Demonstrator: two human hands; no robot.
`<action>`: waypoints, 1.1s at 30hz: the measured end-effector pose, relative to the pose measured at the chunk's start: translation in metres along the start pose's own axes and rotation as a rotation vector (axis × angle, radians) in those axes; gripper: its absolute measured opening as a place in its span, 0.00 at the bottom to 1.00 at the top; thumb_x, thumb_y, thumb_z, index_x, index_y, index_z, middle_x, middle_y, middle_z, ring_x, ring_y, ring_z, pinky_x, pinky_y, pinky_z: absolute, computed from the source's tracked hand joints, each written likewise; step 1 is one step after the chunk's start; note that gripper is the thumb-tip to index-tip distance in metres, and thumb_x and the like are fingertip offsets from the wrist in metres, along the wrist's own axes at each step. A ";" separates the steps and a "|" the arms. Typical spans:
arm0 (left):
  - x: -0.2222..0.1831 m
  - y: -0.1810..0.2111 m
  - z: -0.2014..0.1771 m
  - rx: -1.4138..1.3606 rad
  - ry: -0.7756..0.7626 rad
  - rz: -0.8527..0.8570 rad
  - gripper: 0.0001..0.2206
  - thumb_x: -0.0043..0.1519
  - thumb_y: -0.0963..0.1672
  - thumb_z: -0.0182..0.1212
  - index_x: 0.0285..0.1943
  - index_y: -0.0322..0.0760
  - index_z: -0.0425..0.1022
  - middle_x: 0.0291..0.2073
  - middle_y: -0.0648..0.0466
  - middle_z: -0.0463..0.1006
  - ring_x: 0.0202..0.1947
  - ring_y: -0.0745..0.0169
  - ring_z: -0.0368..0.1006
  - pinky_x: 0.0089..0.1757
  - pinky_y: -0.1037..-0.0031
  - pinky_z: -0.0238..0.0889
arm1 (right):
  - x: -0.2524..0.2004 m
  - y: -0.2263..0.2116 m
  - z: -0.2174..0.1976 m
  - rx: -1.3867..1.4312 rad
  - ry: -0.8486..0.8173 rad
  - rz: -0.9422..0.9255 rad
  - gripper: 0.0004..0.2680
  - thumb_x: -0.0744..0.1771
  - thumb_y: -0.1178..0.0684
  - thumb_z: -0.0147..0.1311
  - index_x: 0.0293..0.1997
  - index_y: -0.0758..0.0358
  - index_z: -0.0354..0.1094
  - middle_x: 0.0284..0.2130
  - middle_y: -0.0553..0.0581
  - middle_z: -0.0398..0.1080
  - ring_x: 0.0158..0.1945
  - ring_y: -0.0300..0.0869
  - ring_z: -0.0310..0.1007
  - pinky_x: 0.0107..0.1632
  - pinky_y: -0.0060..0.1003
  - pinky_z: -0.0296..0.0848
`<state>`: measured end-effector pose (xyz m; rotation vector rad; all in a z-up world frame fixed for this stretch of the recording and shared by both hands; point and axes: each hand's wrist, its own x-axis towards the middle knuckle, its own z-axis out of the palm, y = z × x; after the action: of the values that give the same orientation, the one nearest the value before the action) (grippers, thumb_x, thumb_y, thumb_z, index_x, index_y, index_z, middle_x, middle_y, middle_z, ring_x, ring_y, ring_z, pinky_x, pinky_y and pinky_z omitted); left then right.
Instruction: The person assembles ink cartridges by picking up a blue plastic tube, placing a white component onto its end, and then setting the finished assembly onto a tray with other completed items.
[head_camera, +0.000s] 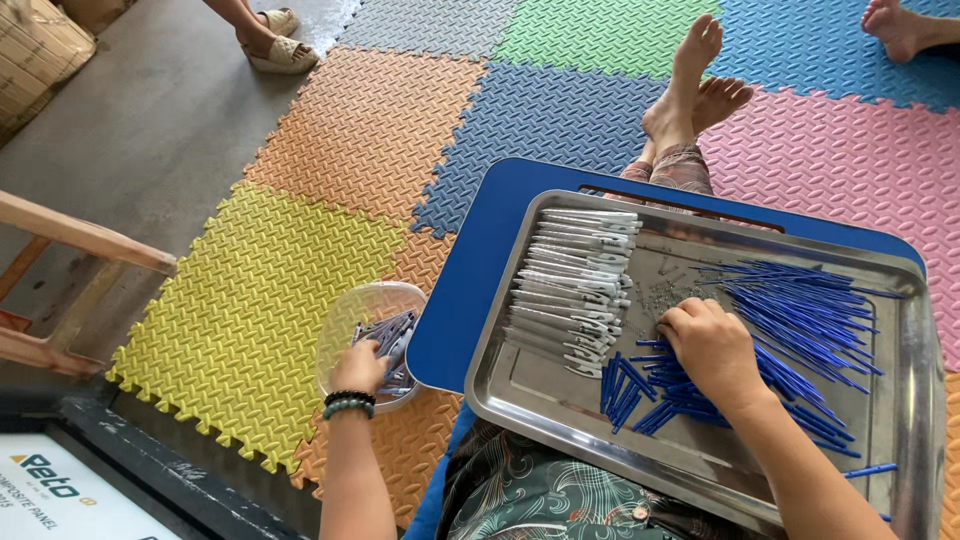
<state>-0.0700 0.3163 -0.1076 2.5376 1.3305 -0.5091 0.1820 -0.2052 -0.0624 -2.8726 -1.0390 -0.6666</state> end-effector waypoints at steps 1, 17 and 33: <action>-0.020 0.022 -0.027 -0.001 0.000 0.000 0.19 0.60 0.56 0.62 0.61 0.63 0.78 0.52 0.59 0.84 0.56 0.53 0.79 0.54 0.57 0.71 | 0.000 -0.001 -0.003 -0.001 0.001 -0.001 0.04 0.65 0.40 0.58 0.37 0.39 0.72 0.34 0.39 0.68 0.44 0.35 0.71 0.40 0.30 0.71; -0.141 0.224 -0.075 -0.317 0.456 1.122 0.07 0.59 0.44 0.65 0.43 0.58 0.80 0.34 0.61 0.78 0.33 0.53 0.80 0.34 0.63 0.74 | -0.001 -0.002 -0.105 0.916 -0.161 0.491 0.06 0.59 0.52 0.71 0.34 0.49 0.78 0.31 0.47 0.80 0.35 0.37 0.77 0.37 0.30 0.72; -0.137 0.228 -0.008 -0.110 0.812 1.177 0.07 0.64 0.47 0.61 0.47 0.63 0.78 0.40 0.67 0.71 0.46 0.69 0.70 0.40 0.79 0.65 | -0.028 -0.022 -0.123 1.046 -0.042 0.464 0.04 0.65 0.56 0.64 0.41 0.52 0.82 0.29 0.52 0.79 0.32 0.39 0.75 0.39 0.31 0.76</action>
<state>0.0475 0.0889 -0.0354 2.9039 -0.2224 0.8390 0.1017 -0.2246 0.0355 -2.0442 -0.4434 0.0123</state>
